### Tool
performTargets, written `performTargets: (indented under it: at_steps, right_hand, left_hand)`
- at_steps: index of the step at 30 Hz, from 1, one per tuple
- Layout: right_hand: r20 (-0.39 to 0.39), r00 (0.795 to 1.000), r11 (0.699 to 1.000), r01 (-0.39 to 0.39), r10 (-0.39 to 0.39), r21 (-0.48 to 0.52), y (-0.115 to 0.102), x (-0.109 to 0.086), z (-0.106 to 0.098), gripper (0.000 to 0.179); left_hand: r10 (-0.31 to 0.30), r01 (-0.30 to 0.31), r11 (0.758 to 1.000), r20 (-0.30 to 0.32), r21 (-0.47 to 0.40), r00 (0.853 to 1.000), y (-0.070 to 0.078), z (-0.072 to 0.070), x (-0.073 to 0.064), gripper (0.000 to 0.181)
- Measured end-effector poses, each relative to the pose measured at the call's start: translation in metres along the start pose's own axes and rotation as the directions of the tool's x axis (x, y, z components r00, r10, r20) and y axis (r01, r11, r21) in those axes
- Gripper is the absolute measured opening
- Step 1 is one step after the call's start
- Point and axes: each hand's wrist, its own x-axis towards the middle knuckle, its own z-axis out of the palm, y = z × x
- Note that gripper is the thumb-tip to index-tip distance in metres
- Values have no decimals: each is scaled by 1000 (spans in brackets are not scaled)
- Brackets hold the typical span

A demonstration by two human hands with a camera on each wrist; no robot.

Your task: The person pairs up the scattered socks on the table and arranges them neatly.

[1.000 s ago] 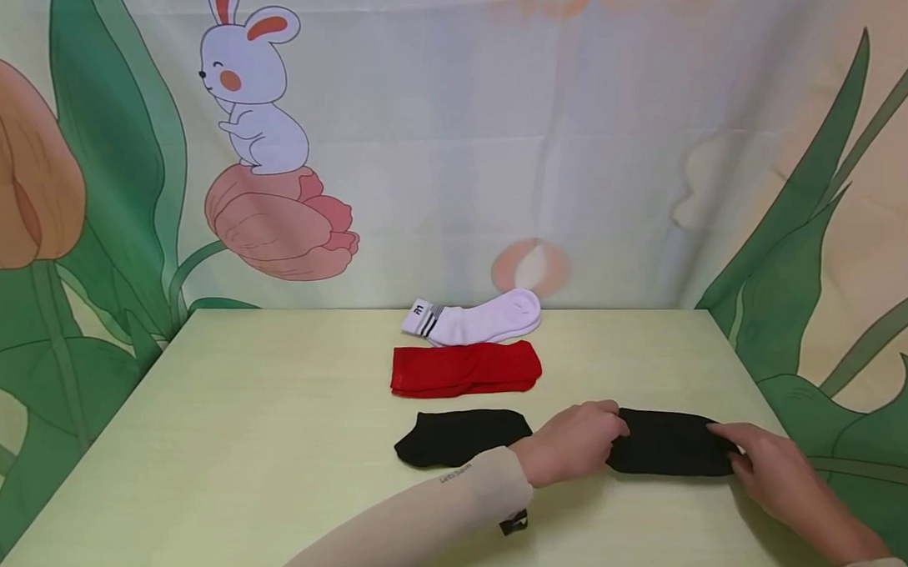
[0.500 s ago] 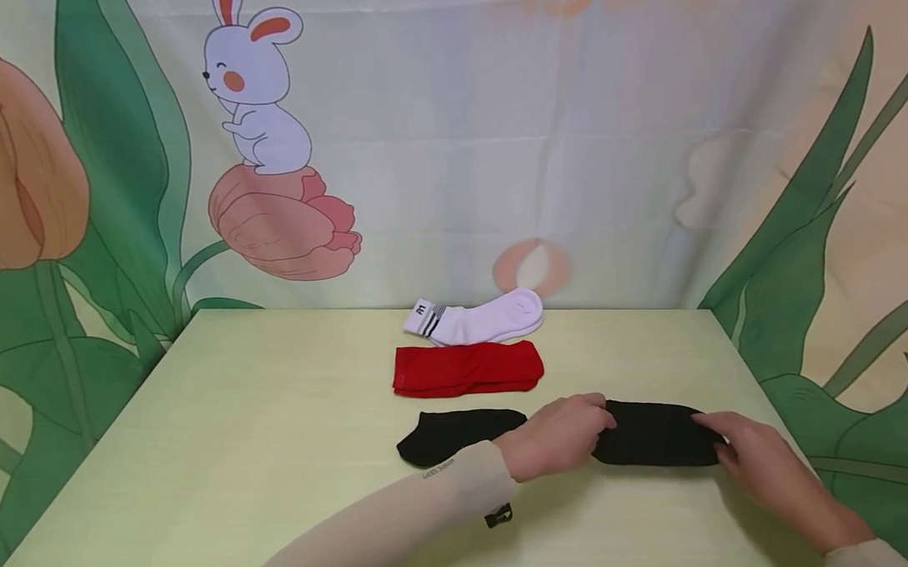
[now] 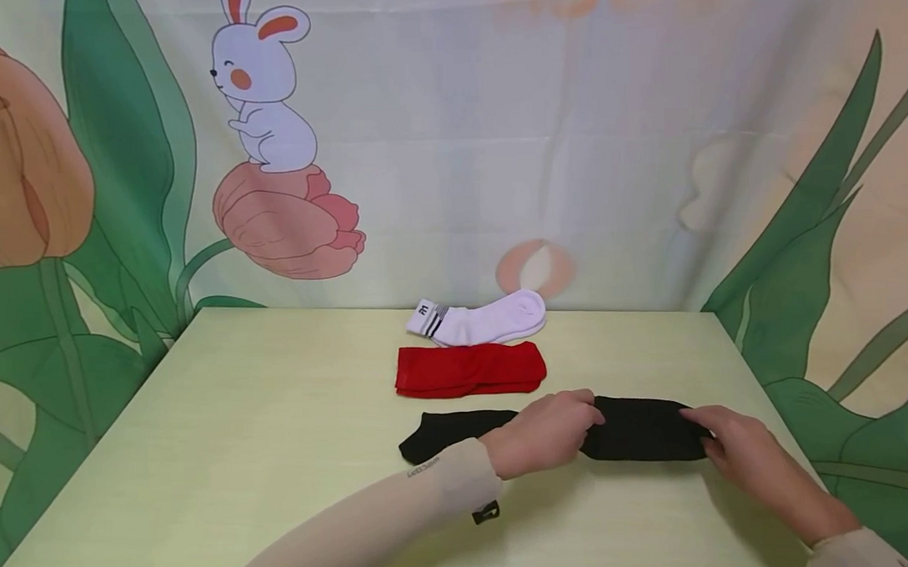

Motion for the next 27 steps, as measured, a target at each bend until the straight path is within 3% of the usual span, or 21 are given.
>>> performTargets:
  at_steps: [10, 18, 27]
  right_hand:
    - [36, 999, 1000, -2, 1, 19, -9, 11, 1, 50]
    - [77, 997, 999, -16, 13, 35, -13, 19, 4, 50]
    - [121, 992, 998, -39, 32, 52, -22, 34, 7, 47]
  left_hand:
    - [-12, 12, 1000, 13, -12, 1000, -5, -6, -9, 21]
    - [3, -3, 1000, 5, -11, 1000, -12, -8, -16, 18]
    - [-24, 24, 999, -18, -38, 1000, -24, -10, -27, 20]
